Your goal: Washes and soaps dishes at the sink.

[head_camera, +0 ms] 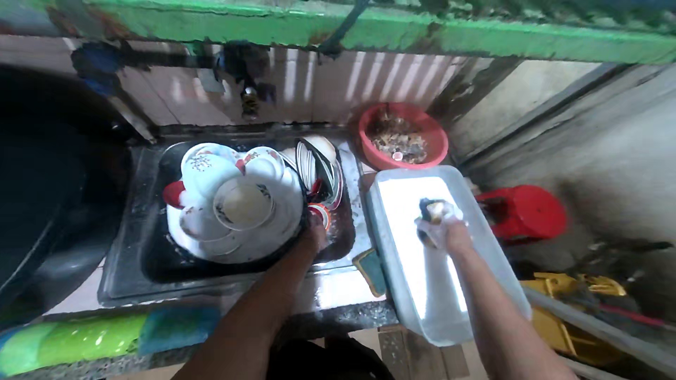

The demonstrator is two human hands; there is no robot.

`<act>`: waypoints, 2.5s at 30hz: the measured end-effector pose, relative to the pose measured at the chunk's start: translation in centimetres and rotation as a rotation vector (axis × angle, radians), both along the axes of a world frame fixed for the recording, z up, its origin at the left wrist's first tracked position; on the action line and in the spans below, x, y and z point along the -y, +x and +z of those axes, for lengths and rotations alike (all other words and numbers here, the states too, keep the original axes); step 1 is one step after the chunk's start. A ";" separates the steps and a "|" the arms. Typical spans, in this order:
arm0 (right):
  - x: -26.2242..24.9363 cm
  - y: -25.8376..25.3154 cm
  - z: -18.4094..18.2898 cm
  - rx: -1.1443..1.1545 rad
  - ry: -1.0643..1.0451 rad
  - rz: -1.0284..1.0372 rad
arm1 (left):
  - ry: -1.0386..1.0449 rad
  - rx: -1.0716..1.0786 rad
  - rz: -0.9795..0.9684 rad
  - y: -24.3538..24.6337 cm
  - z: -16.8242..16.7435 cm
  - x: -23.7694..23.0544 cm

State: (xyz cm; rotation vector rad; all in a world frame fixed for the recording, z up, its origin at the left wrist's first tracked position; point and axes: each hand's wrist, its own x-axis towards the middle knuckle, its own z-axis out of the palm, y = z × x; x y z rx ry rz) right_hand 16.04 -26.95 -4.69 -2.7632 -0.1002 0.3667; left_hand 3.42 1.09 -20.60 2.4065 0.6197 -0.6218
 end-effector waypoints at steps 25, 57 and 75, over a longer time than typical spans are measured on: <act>-5.7 -6.0 3.9 -0.215 0.917 -0.318 | -0.477 0.169 0.272 -2.2 4.1 0.1; -13.9 -9.9 3.9 -0.175 0.990 -0.318 | -0.356 0.034 0.120 -1.0 2.3 1.2; -18.5 -12.4 3.9 0.083 0.472 0.292 | -0.147 0.588 0.406 -4.0 16.0 -0.5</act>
